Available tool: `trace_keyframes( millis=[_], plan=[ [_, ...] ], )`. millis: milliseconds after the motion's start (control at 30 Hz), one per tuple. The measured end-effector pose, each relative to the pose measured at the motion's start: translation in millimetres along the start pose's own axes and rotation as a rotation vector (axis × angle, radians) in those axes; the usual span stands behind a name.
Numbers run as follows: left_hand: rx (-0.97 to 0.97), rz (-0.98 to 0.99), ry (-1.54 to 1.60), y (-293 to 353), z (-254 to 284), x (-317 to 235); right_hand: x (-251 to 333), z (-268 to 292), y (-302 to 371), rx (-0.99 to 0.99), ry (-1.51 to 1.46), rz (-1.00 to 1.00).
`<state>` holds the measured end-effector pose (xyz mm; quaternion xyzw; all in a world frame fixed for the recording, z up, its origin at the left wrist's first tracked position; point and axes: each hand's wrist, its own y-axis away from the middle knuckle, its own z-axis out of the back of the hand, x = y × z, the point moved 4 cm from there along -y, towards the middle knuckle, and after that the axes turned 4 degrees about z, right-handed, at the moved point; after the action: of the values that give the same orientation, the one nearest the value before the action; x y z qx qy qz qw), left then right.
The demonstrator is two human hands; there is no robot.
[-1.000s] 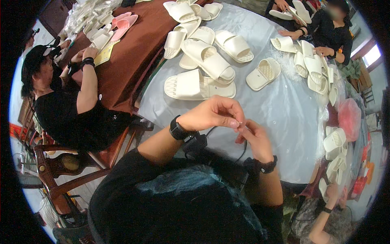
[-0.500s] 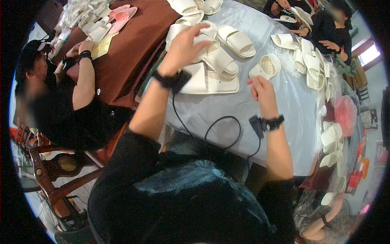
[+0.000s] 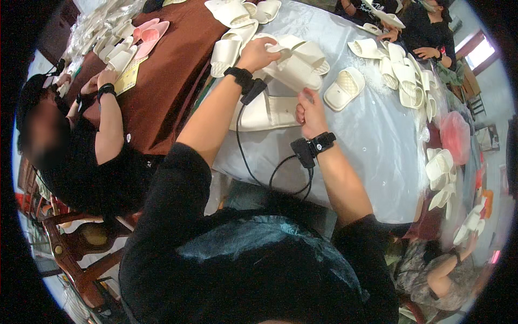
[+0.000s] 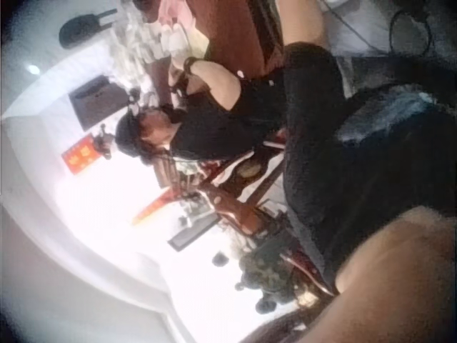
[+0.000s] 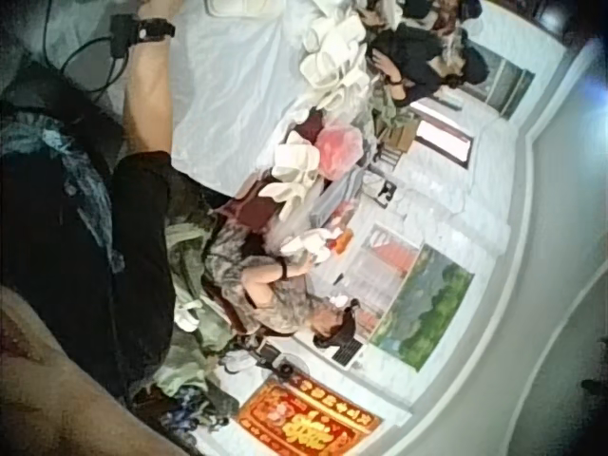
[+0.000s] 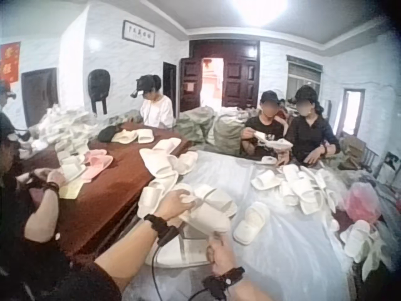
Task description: Assemble and finish white sandals by checking components and pressing parts together at a workshop table.
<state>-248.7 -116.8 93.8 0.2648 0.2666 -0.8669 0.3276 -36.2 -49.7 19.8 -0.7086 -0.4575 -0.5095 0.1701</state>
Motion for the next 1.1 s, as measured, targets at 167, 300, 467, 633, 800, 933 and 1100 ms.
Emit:
trace_keyframes(
  millis=[167,300,467,633,800,933,1100],
  plan=[
    [0.098,0.035,0.3,15,-5,-77,52,40,12,-0.361,0.089,0.679],
    [0.106,-0.085,0.559,24,-23,-113,97,77,69,-0.512,0.583,0.883],
    [0.181,-0.065,0.6,33,-77,-139,126,174,153,-0.814,0.736,1.038],
    [0.427,-0.26,0.4,54,-139,-167,167,275,298,-0.999,0.393,0.972],
    [0.755,-0.655,0.269,92,-217,-200,200,309,365,-0.759,0.467,0.87],
    [0.455,-0.696,-0.038,122,-218,-220,190,288,328,-0.696,0.379,0.742],
    [0.861,-0.432,0.59,143,-146,-191,175,243,247,-0.272,0.522,0.445]
  ],
)
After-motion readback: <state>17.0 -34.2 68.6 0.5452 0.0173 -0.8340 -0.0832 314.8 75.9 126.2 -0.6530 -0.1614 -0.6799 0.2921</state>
